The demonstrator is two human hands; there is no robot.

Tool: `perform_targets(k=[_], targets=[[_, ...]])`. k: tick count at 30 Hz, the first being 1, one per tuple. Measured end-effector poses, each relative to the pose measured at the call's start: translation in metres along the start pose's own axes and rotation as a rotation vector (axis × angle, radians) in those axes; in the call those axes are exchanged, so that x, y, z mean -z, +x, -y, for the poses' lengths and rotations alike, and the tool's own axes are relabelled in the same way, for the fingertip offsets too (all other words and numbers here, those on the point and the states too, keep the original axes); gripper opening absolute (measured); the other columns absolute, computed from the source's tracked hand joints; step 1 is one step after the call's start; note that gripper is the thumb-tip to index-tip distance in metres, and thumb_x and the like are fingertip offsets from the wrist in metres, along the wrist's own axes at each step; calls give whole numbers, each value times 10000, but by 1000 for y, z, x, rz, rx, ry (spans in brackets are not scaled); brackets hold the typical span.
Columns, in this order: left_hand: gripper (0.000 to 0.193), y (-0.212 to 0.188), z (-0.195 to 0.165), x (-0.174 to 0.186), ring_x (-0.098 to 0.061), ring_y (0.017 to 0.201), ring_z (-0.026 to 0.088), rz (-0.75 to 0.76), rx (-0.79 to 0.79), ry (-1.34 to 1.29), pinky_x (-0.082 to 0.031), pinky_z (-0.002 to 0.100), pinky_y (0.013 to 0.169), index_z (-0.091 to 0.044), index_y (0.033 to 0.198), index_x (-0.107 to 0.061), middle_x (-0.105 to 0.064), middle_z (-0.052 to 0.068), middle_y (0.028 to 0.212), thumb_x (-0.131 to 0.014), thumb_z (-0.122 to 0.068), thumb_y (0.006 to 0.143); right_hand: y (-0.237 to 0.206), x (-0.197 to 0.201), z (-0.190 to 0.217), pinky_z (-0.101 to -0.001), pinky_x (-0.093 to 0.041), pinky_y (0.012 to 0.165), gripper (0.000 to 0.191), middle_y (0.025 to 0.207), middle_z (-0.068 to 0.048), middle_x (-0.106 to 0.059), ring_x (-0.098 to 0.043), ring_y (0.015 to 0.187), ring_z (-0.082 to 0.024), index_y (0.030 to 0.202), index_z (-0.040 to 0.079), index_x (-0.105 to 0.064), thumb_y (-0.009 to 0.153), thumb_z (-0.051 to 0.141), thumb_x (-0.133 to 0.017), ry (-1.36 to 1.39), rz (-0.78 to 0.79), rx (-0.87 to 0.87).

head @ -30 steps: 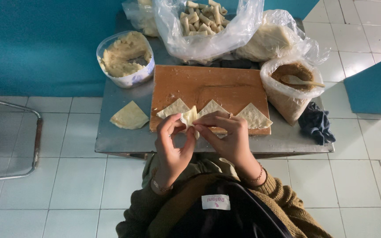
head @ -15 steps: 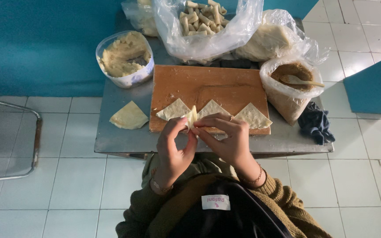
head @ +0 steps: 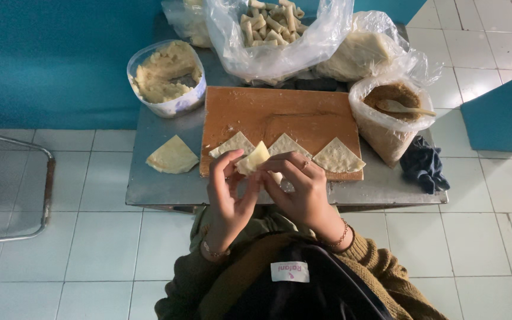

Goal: The person places triangular pastry wrappers on a wooden board, spoons a brown filling from a container onto each wrapper, then folds and pinches the wrappers closed into filled pastries, setting finished ones aside and arranging new wrappers on the board.

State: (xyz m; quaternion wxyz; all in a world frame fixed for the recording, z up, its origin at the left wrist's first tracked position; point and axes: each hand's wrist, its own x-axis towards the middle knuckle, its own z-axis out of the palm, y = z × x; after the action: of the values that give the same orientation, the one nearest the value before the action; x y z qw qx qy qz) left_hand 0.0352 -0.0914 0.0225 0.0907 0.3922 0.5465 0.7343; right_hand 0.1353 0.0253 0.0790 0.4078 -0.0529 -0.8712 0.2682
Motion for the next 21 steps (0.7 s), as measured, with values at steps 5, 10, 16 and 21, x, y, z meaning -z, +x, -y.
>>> perform_targets(k=[5,10,16,21], targets=[[467,-4,9,-5,-655,1082,154,-73,-75,34,-546,247,839,19,1377,-437,-607,144,1227,-643,93,964,-11,-10,-18,-294,-599,837,91,1071,-79,-706,-712,961,-173,1068,-5,-641,982,24,-639,405,26,-279],[457,-10,20,-9,-656,1082,154,-131,-50,-43,-562,267,900,5,1354,-440,-616,109,1222,-644,112,959,-19,-23,-49,-293,-541,939,99,1142,-81,-655,-638,1044,-121,1157,-1,-555,1122,84,-519,1035,-6,-602],[460,-5,27,2,-589,1069,138,-202,105,-384,-526,296,924,-50,1316,-449,-553,83,1249,-666,81,931,-20,-20,-67,-315,-565,921,149,1092,-89,-663,-692,1011,-160,1174,9,-523,1134,129,-445,1576,-59,-819],[471,1,24,5,-598,1057,157,-283,123,-560,-489,302,931,-56,1282,-476,-599,92,1143,-647,111,876,-19,-18,-70,-291,-581,859,240,1049,-69,-675,-696,936,-147,1241,-18,-576,1106,132,-446,1705,-136,-945]])
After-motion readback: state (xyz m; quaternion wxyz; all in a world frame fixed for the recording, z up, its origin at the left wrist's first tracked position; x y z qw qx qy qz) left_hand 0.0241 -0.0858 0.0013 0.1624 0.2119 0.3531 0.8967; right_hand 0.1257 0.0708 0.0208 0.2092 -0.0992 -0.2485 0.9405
